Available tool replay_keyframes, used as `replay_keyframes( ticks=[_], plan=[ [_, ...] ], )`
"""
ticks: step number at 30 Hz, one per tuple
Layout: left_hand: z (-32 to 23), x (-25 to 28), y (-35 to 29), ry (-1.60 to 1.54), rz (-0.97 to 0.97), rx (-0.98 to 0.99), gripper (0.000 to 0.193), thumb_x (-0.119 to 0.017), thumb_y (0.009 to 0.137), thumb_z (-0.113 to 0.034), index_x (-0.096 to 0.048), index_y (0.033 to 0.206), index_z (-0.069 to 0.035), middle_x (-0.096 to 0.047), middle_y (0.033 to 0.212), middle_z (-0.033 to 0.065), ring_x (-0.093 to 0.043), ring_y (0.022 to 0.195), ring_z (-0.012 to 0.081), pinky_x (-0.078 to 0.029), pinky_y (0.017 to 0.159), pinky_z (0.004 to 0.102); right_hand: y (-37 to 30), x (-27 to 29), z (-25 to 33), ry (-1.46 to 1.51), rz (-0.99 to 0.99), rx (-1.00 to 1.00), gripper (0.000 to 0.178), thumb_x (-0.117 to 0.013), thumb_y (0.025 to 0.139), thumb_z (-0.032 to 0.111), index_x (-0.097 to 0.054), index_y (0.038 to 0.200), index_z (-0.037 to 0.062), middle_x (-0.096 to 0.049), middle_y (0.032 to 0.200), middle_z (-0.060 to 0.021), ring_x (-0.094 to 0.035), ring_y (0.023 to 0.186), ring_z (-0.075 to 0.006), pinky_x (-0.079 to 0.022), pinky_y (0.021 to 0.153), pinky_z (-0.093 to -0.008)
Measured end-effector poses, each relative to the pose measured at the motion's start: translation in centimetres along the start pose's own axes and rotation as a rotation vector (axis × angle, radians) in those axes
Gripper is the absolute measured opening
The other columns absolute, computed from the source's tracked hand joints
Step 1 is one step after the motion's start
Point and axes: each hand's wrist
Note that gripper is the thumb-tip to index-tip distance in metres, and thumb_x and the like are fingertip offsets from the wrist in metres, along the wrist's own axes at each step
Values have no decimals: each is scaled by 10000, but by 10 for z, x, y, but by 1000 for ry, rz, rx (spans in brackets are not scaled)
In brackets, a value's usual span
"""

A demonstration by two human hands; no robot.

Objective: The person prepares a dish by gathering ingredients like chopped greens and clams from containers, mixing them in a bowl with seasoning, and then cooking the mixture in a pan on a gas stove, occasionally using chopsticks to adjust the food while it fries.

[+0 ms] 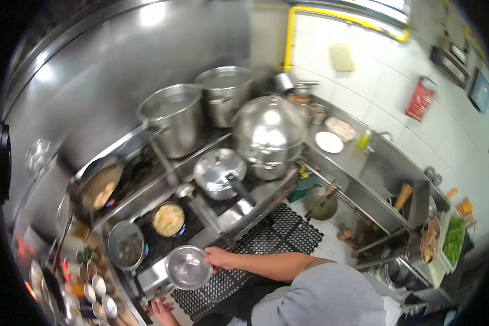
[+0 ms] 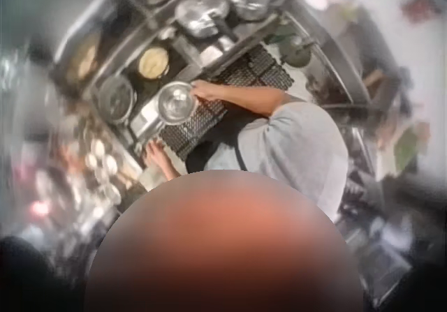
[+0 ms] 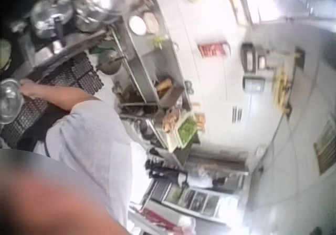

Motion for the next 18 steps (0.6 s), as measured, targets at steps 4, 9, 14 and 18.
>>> replay_keyframes(
  ticks=[4, 9, 14, 18],
  plan=[
    [-26, -80, -30, 400, 221, -74, 562, -548, 913, -407, -533, 1188, 83, -597, 1135, 209, -580, 990, 342, -465, 873, 398, -105, 187, 15, 174, -365, 172, 283, -630, 785, 121, -590, 1034, -9, -631, 774, -90, -608, 550, -165, -487, 400, -279],
    [-24, -175, -69, 770, 358, -173, 459, -543, 879, -335, -584, 1147, 35, -595, 1113, 254, -542, 1063, 393, -397, 958, 414, -203, 418, 38, 300, -992, 424, 220, -547, 822, 32, -516, 1036, -6, -616, 885, -118, -625, 644, -203, -540, 440, -309],
    [135, -225, -30, 798, 427, -295, 356, -564, 857, -307, -629, 1054, -18, -648, 904, 208, -607, 859, 361, -469, 784, 436, -164, 619, 88, 410, -1103, 590, 292, -488, 875, 20, -435, 1160, -18, -599, 998, -170, -645, 705, -236, -566, 517, -325],
    [162, -270, -80, 1051, 497, -331, 305, -545, 897, -334, -617, 999, -56, -647, 904, 156, -598, 822, 325, -478, 726, 434, -117, 712, 122, 616, -1101, 545, 323, -492, 887, 25, -400, 1191, -34, -558, 1018, -192, -617, 773, -264, -582, 615, -370]
  ],
)
Point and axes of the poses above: each hand's wrist, its own y-axis towards the middle knuckle, its own x-axis out of the back of the hand, z = x × y
